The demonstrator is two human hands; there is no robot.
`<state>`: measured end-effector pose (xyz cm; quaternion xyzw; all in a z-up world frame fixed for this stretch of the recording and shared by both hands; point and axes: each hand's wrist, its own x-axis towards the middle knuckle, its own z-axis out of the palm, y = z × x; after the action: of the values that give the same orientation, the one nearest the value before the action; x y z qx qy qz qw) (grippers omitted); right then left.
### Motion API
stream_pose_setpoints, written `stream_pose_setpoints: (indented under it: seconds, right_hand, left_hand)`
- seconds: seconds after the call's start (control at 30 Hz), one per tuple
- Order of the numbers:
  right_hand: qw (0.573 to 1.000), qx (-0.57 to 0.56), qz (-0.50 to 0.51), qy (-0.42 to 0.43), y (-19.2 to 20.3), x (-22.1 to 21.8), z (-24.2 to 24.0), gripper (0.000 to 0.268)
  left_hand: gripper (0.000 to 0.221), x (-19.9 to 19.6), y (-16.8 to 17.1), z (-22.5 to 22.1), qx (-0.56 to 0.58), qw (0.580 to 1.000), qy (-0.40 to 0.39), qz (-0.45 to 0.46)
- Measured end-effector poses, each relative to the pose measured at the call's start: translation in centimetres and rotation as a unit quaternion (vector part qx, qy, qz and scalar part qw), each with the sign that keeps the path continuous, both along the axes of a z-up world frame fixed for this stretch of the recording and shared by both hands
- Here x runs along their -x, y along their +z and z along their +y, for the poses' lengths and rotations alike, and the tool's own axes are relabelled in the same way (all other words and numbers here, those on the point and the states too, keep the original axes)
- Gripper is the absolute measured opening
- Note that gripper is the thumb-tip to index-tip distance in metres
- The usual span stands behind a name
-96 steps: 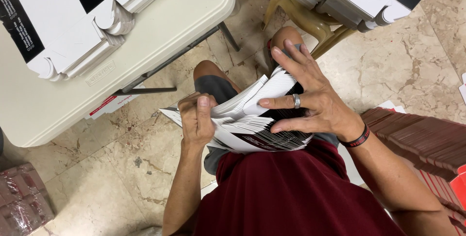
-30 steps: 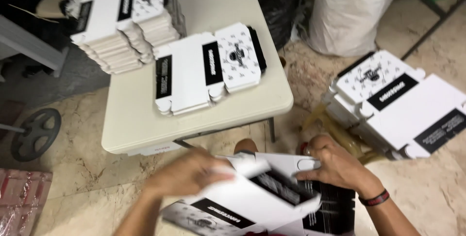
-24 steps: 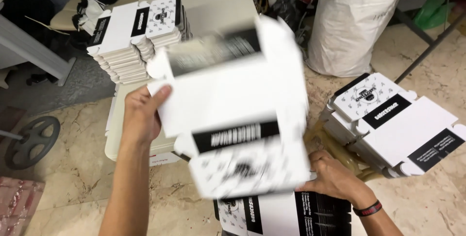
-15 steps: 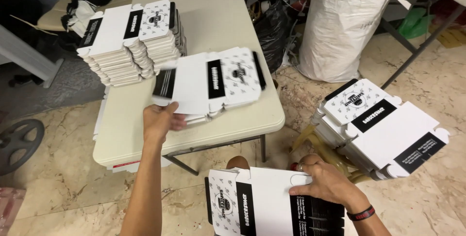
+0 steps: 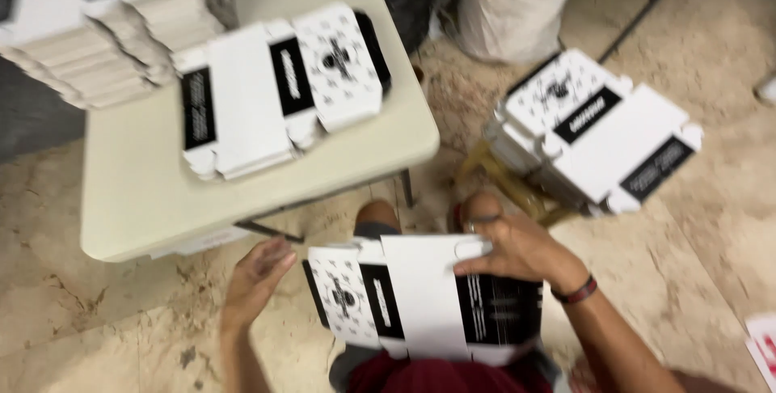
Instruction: The person picks up several cardboard flats from a table and stacks them together.
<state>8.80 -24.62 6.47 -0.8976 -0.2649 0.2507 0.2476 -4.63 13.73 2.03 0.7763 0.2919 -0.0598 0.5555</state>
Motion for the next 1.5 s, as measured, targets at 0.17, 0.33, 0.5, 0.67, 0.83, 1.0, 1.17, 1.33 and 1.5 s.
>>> stream_pose_setpoints:
  seconds: [0.17, 0.33, 0.5, 0.67, 0.83, 1.0, 1.17, 1.33, 1.5]
  right_hand:
    - [1.0, -0.001, 0.025, -0.004, -5.6, -2.0, -1.5, 0.067]
    - [0.99, -0.012, 0.136, -0.032, -4.1, -3.6, -3.8, 0.058]
    - [0.82, -0.376, 0.362, -0.234, -9.3, -1.4, -10.9, 0.069]
    - [0.869, -0.242, 0.141, -0.407, -11.9, 8.7, -7.1, 0.063]
    - [0.851, -0.336, -0.121, -0.385, -7.4, 9.5, -6.5, 0.035]
    - [0.88, -0.363, -0.124, -0.281, -11.0, 10.5, -7.4, 0.026]
    - [0.859, -0.408, -0.151, -0.27, -10.5, 10.3, -5.8, 0.039]
    - [0.782, -0.445, -0.221, -0.376, -19.3, 10.9, -5.3, 0.028]
    - [0.62, -0.376, -0.215, -0.654, -19.3, 9.1, -12.7, 0.026]
  left_hand:
    - [0.062, 2.0, -25.0, -0.5, 0.377, 0.923, 0.069, -0.043]
    - [0.056, 0.2, -27.3, -1.4, 0.443, 0.891, 0.102, 0.011]
    - [0.055, -1.7, -21.9, -4.5, 0.411, 0.905, 0.1, -0.052]
    - [0.049, 0.2, -16.0, -7.5, 0.211, 0.965, 0.026, -0.151]
    - [0.049, 0.7, -13.4, -7.9, 0.219, 0.916, 0.009, -0.337]
    - [0.062, -0.1, -20.0, -4.9, 0.311, 0.897, -0.002, -0.315]
    - [0.055, -2.6, -17.8, -6.4, 0.317, 0.896, -0.051, -0.307]
    - [0.061, -2.8, -24.6, -10.1, 0.3, 0.893, 0.137, -0.308]
    - [0.057, -7.6, -7.3, -21.4, 0.125, 0.922, -0.032, -0.365]
